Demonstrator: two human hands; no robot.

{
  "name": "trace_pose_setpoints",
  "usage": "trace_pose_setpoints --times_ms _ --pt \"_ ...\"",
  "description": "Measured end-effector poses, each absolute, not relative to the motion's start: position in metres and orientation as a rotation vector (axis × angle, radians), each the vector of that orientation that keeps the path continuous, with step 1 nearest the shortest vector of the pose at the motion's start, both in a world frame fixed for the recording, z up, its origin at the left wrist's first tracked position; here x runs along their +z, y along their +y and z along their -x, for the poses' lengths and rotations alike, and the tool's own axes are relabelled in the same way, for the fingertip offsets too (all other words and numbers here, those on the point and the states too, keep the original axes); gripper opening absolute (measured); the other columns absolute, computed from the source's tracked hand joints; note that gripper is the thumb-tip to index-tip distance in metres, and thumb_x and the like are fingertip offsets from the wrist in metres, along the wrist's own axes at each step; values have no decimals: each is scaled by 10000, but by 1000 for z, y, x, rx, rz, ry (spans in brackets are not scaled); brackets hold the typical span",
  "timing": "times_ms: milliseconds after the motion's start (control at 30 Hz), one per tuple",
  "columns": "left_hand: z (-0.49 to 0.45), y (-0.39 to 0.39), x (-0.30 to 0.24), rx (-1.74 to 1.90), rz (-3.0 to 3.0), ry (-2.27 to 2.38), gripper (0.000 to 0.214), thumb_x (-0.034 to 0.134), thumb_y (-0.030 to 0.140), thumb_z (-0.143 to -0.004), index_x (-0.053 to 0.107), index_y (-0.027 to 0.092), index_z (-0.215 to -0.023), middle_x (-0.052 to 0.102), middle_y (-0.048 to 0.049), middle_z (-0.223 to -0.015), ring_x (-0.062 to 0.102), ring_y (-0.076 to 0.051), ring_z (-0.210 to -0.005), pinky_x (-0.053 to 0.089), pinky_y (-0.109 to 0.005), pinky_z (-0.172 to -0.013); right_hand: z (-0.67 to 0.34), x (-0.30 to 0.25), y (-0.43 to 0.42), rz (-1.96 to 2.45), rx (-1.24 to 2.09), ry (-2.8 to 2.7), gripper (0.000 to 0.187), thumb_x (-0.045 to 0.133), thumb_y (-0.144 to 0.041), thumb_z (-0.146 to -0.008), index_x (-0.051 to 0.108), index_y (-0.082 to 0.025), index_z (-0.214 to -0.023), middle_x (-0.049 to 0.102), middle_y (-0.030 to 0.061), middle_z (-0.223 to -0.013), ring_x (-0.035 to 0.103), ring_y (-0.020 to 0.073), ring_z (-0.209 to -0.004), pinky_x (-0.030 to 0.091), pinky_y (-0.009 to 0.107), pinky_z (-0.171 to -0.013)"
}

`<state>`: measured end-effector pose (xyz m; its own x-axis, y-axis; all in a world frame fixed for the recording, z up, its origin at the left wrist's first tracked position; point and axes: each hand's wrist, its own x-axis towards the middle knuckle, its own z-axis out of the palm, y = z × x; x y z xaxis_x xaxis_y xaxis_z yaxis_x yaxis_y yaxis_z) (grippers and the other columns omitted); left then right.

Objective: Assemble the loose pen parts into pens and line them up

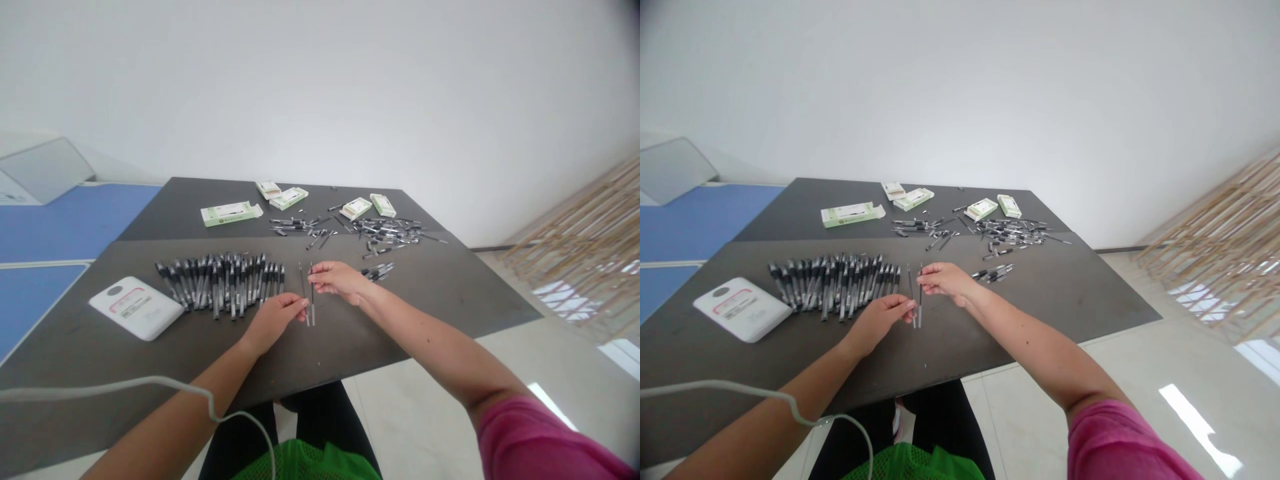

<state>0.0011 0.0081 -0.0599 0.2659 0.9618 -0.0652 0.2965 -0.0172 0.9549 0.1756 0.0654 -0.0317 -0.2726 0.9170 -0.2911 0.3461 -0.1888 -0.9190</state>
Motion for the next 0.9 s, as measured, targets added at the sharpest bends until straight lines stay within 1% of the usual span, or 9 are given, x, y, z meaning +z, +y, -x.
trace_pose_setpoints --times_ms 67,200,300,367,467,533,667,800,900 --pt "3 10 -60 846 -1541 1256 326 540 480 -780 668 189 -711 649 0 -627 604 -178 -660 421 -286 -707 -179 -38 69 1595 1304 -1700 104 636 -219 -802 582 -153 -862 642 -1 -671 583 59 -528 524 179 -578" --pt "10 13 -60 938 -1495 1273 331 549 488 -786 659 181 -726 643 -9 -656 590 -172 -680 415 -279 -708 -183 -51 72 1769 1052 -1897 203 685 -296 -765 637 -153 -900 663 28 -651 613 114 -550 510 208 -564" --pt "13 14 -62 985 -1435 1251 321 566 479 -781 655 175 -731 637 -17 -665 582 -171 -684 416 -278 -707 -197 -51 79 1888 730 -2073 204 652 -296 -788 664 -195 -965 703 66 -816 657 176 -762 498 247 -690" --pt "13 13 -63 1005 -1399 1232 307 579 468 -777 654 175 -717 634 -19 -662 576 -166 -675 414 -274 -701 -218 -45 88 1966 492 -2183 195 578 -273 -839 671 -205 -997 699 106 -952 632 228 -931 469 295 -783" --pt "11 12 -62 1039 -1333 1214 290 597 455 -769 654 177 -705 634 -18 -660 565 -156 -654 411 -268 -687 -261 -31 105 2048 212 -2370 252 459 -202 -887 683 -166 -997 668 173 -1058 591 279 -1022 437 345 -813" --pt "10 12 -62 1060 -1304 1201 286 605 453 -763 654 178 -701 634 -18 -657 562 -154 -646 412 -267 -684 -291 -24 114 2049 108 -2527 242 475 -168 -866 702 -160 -950 674 169 -1042 595 277 -1007 432 331 -795" --pt "9 12 -62 1053 -1323 1175 280 598 443 -774 657 181 -696 628 -16 -652 566 -157 -662 418 -270 -695 -331 -17 118 1975 -15 -2810 200 524 -158 -830 717 -183 -876 694 117 -974 615 245 -939 426 286 -727" --pt "11 12 -64 1042 -1353 1183 276 585 435 -789 659 181 -710 626 -19 -661 568 -163 -683 416 -278 -712 -340 -18 114 1873 -87 -2969 204 511 -199 -857 702 -204 -930 684 93 -998 617 215 -909 411 258 -678" --pt "11 12 -67 1044 -1358 1174 278 582 436 -791 663 178 -725 631 -24 -671 570 -165 -688 420 -278 -709 -336 -21 113 1823 -113 -3000 241 462 -216 -893 690 -183 -962 672 119 -1012 612 216 -920 401 258 -669"
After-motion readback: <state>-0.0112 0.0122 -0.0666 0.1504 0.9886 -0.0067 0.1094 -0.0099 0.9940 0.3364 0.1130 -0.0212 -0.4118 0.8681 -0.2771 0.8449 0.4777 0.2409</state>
